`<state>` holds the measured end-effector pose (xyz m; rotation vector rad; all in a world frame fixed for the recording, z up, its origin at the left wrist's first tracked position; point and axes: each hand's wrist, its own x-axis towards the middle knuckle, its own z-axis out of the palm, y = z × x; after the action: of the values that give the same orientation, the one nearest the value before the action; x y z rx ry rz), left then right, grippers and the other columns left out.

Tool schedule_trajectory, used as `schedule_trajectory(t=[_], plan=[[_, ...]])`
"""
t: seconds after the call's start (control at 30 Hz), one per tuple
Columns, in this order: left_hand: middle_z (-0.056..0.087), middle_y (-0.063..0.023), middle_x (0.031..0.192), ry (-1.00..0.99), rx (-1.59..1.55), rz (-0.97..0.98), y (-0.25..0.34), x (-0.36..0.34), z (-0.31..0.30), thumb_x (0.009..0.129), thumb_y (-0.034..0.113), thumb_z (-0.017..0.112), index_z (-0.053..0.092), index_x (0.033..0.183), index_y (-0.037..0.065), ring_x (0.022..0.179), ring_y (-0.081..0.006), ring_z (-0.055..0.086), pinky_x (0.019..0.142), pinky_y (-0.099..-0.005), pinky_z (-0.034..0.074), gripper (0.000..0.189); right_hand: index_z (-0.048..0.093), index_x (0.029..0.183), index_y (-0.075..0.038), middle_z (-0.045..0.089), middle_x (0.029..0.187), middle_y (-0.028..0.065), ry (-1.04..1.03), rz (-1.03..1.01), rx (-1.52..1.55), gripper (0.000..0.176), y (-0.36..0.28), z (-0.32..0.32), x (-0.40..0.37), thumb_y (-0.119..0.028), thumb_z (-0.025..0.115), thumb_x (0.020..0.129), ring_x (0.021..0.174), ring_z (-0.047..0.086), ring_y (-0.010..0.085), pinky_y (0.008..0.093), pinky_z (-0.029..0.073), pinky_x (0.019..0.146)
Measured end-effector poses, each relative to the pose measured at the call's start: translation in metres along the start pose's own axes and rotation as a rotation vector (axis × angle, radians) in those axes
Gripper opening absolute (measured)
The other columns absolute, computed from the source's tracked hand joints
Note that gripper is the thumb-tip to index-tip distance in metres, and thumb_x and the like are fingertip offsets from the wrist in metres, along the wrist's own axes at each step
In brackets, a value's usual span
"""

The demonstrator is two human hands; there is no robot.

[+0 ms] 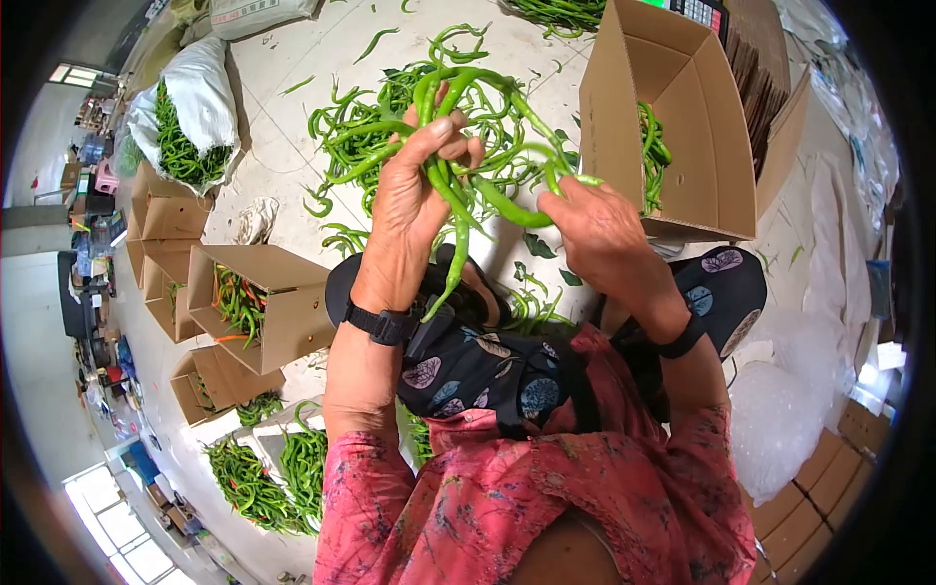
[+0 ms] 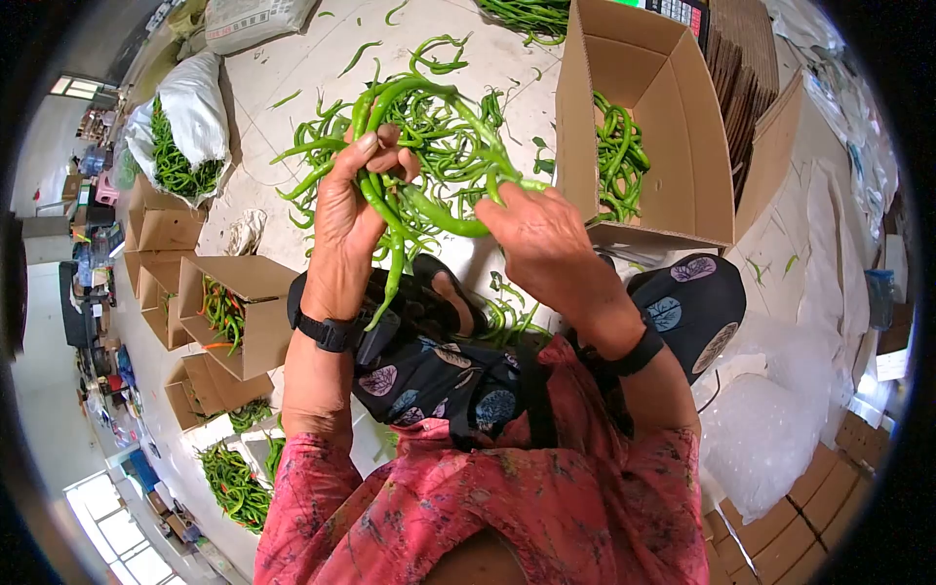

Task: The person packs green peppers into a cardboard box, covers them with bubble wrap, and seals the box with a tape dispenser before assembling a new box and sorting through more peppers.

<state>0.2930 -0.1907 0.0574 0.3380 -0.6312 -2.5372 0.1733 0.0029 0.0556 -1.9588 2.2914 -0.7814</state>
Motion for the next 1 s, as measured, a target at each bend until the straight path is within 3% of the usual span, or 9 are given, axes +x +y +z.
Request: schedule_trajectory(t=[0.2,0.27,0.3,0.43,0.53,0.8,0.9,0.93,1.0], plan=[[0.049,0.0017,0.074,0.067,-0.136,0.233,0.049,0.013,-0.036,0.092,0.015,0.065,0.053,0.116,0.000,0.057,-0.0071,0.043,0.068,-0.0307,0.050,0.030,0.057,0.118,-0.005,0.058,0.083,0.0115,-0.341,-0.062,0.704,0.033,0.034,-0.031,-0.022,-0.008,0.059,0.084,0.074,0.059,0.0234,0.0315,0.045,0.063],[0.038,0.0025,0.071,-0.010,-0.233,0.193,0.057,0.012,-0.046,0.095,0.014,0.059,0.052,0.119,-0.004,0.063,-0.0087,0.038,0.068,-0.0273,0.043,0.031,0.047,0.137,-0.006,0.059,0.086,0.0067,-0.318,0.487,1.471,0.053,0.039,-0.054,-0.032,-0.022,0.063,0.089,0.076,0.057,0.0129,0.0243,0.044,0.064],[0.035,0.0026,0.071,0.008,-0.251,0.161,0.053,0.009,-0.037,0.096,0.014,0.058,0.052,0.119,-0.004,0.064,-0.0093,0.036,0.066,-0.0284,0.043,0.029,0.038,0.144,-0.001,0.054,0.082,0.0026,-0.123,0.477,1.584,0.063,0.035,-0.057,-0.032,-0.026,0.060,0.090,0.064,0.050,0.0056,0.0196,0.040,0.058],[0.041,0.0012,0.074,0.060,-0.116,0.093,0.028,0.004,-0.024,0.098,0.019,0.057,0.056,0.108,0.007,0.061,-0.0085,0.037,0.062,-0.0277,0.044,0.015,0.035,0.138,0.010,0.050,0.076,0.0033,-0.014,0.217,2.066,0.057,0.064,-0.060,-0.033,-0.023,0.050,0.095,0.044,0.029,0.0006,0.0169,0.034,0.049],[0.038,0.0005,0.076,0.026,0.000,0.089,0.018,0.003,-0.016,0.100,0.017,0.054,0.052,0.108,0.002,0.063,-0.0088,0.037,0.065,-0.0287,0.045,0.018,0.036,0.138,0.009,0.051,0.077,0.0042,0.060,0.149,2.103,0.054,0.074,-0.068,-0.031,-0.024,0.049,0.097,0.044,0.031,0.0008,0.0178,0.036,0.049],[0.034,0.0040,0.076,-0.049,0.207,0.042,0.002,-0.006,0.007,0.101,0.021,0.050,0.050,0.132,0.007,0.062,-0.0061,0.034,0.060,-0.0236,0.038,0.034,0.034,0.143,0.003,0.054,0.083,0.0019,0.262,0.300,1.949,0.055,0.113,-0.108,-0.039,-0.025,0.049,0.099,0.051,0.034,0.0017,0.0191,0.034,0.053],[0.041,0.0025,0.073,-0.097,0.251,0.023,0.001,-0.007,0.006,0.097,0.022,0.057,0.047,0.135,0.003,0.061,-0.0075,0.039,0.060,-0.0261,0.041,0.044,0.038,0.145,-0.004,0.064,0.104,0.0066,0.306,0.682,1.203,0.053,0.123,-0.122,-0.021,-0.026,0.051,0.099,0.063,0.048,0.0078,0.0235,0.042,0.065],[0.042,0.0021,0.073,-0.101,0.303,0.026,0.001,-0.008,0.010,0.096,0.022,0.058,0.046,0.136,0.002,0.061,-0.0078,0.040,0.060,-0.0265,0.043,0.046,0.040,0.143,-0.001,0.065,0.111,0.0110,0.263,0.793,1.023,0.057,0.131,-0.116,-0.018,-0.029,0.057,0.096,0.092,0.060,0.0127,0.0256,0.047,0.077],[0.043,0.0011,0.073,-0.146,0.356,0.040,0.000,-0.011,0.016,0.096,0.022,0.058,0.045,0.136,-0.001,0.062,-0.0084,0.042,0.060,-0.0279,0.045,0.048,0.044,0.138,-0.004,0.069,0.101,0.0152,0.027,0.715,0.360,0.052,0.168,-0.096,-0.012,-0.025,0.059,0.093,0.094,0.066,0.0249,0.0367,0.051,0.078]])
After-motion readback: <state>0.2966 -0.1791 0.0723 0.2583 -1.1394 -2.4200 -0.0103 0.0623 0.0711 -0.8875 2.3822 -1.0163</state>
